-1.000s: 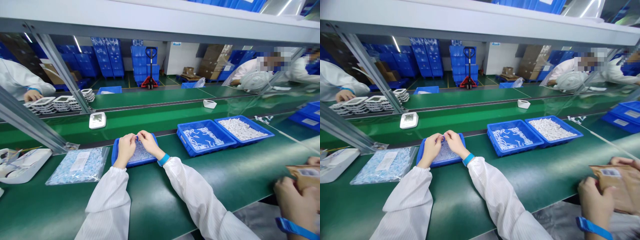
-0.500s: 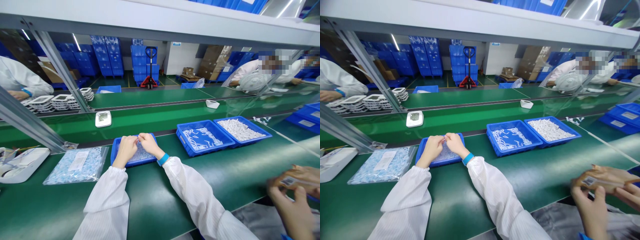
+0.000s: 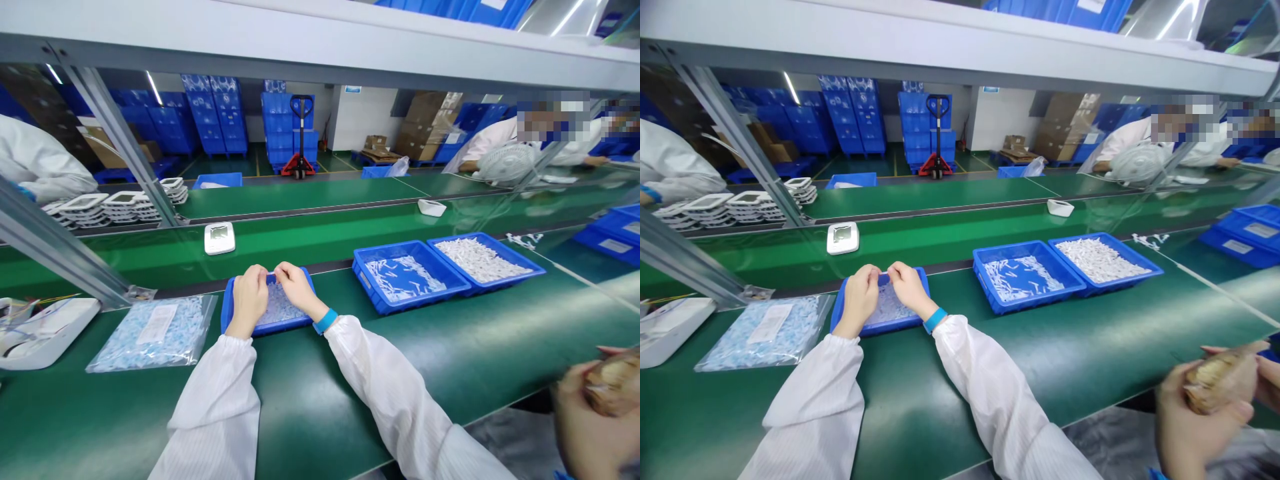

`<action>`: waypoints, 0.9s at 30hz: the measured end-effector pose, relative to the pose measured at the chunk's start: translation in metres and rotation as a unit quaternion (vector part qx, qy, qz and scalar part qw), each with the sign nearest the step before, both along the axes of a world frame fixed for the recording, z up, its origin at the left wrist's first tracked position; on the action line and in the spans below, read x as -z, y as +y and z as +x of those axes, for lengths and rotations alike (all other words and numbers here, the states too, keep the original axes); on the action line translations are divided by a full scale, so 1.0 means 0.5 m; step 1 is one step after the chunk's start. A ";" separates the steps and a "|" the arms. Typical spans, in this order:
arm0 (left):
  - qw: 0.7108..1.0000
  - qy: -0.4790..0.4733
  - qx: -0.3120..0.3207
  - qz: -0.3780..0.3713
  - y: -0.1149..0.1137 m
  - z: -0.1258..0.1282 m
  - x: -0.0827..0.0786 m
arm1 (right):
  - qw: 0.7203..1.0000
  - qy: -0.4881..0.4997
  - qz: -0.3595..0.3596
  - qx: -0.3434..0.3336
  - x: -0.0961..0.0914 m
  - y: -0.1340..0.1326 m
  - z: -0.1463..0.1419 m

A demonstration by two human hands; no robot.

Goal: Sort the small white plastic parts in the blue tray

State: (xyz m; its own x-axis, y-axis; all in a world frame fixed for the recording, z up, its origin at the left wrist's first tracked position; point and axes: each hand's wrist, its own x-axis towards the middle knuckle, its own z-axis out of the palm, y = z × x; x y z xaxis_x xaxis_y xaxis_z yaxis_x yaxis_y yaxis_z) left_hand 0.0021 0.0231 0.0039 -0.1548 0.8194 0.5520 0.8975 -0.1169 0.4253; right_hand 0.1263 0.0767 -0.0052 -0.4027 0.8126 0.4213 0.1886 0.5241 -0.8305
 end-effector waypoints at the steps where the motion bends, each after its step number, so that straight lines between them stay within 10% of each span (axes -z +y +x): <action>1: 1.000 -0.009 -0.009 0.001 -0.001 -0.001 0.000 | 1.000 0.002 0.000 0.000 -0.002 -0.001 0.001; 27: 0.991 0.079 0.064 -0.091 0.012 -0.001 0.001 | 0.994 -0.103 -0.033 -0.012 0.005 0.005 0.009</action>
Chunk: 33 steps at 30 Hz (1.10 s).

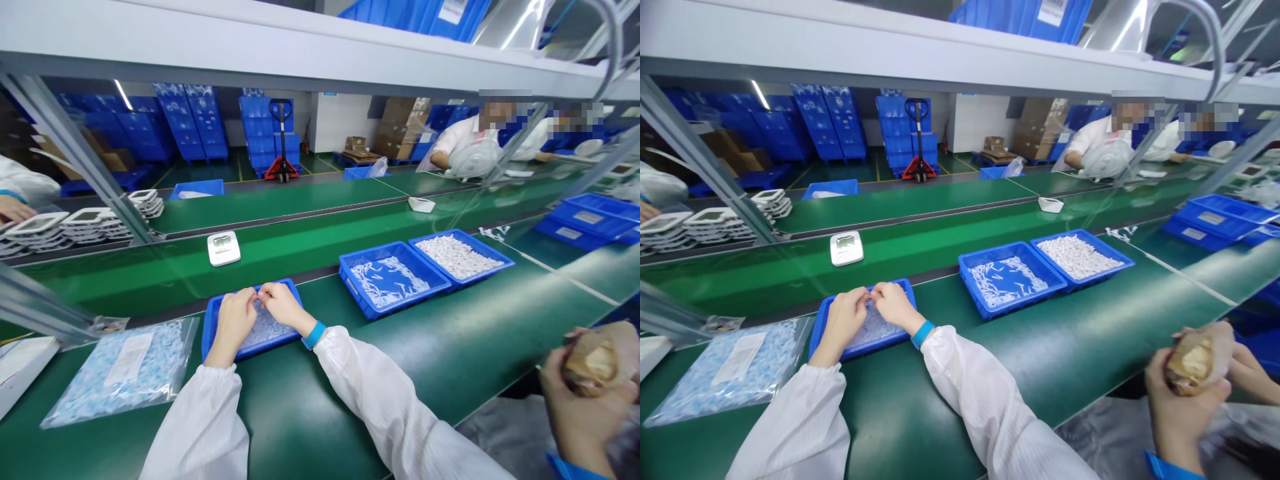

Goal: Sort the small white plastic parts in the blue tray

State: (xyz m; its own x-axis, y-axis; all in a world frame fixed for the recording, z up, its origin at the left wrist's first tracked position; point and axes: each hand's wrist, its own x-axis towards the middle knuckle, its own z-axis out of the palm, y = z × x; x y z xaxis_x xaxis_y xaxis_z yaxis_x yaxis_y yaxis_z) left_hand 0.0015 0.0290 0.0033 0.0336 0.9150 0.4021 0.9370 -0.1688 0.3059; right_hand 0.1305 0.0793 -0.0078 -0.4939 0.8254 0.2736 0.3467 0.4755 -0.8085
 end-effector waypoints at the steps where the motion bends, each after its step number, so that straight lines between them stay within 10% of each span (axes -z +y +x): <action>1: 1.000 -0.007 0.007 -0.015 0.001 0.000 0.001 | 1.000 -0.013 0.003 0.009 0.000 -0.001 0.001; 24: 0.980 -0.161 0.016 -0.117 0.033 -0.004 0.043 | 0.994 -0.057 0.086 0.038 -0.027 -0.010 0.024; 33: 0.987 -0.082 0.037 -0.130 0.020 0.011 0.042 | 0.981 -0.057 0.155 0.100 -0.045 -0.025 0.038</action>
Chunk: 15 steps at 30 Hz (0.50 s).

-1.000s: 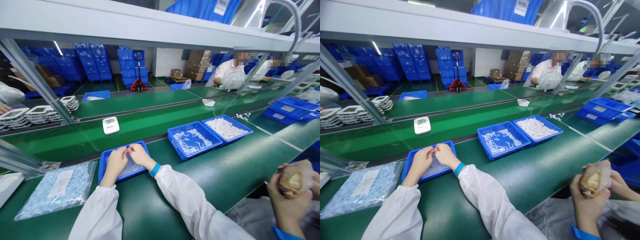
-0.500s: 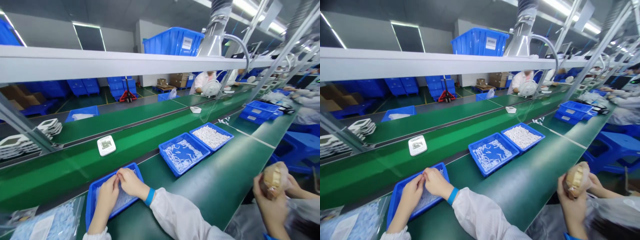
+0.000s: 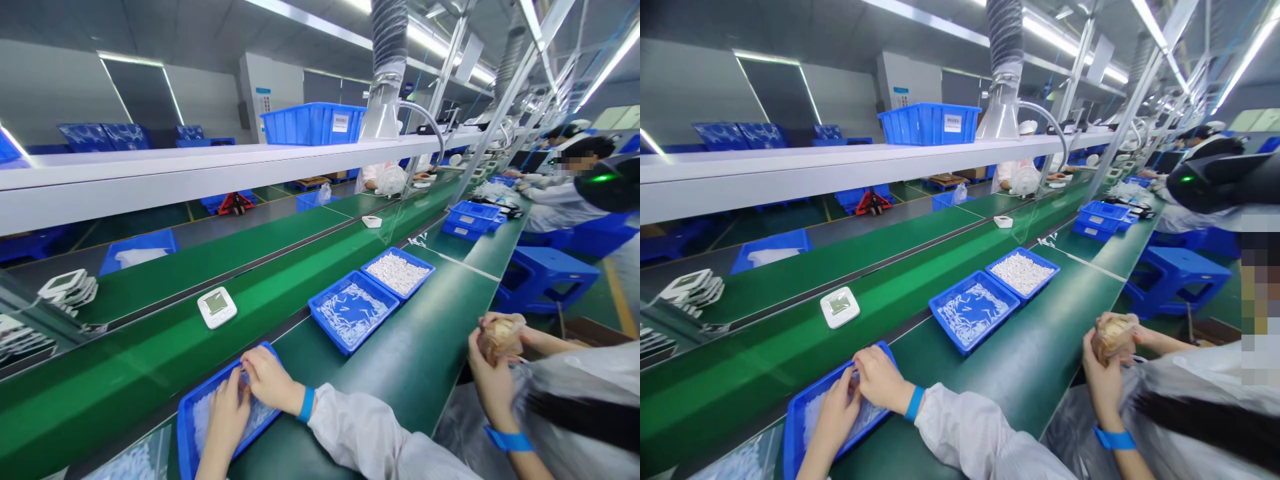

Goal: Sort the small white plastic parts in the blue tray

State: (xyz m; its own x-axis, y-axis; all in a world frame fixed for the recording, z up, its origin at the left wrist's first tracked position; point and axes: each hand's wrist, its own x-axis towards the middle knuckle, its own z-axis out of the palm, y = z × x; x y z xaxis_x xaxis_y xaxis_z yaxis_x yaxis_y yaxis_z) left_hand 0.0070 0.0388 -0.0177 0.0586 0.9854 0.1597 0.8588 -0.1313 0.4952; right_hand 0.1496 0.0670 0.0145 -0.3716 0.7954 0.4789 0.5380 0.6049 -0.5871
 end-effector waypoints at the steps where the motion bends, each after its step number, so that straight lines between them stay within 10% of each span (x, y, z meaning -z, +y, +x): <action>1: 1.000 0.016 0.002 -0.001 -0.008 0.005 -0.011 | 0.999 -0.016 0.039 0.003 -0.007 -0.006 0.017; 9: 0.995 0.067 0.037 -0.065 -0.077 0.023 -0.051 | 0.951 0.089 0.090 0.282 -0.073 -0.034 0.250; 15: 0.995 0.066 0.042 -0.060 -0.142 0.020 -0.042 | 0.939 0.062 0.059 0.334 -0.058 -0.041 0.364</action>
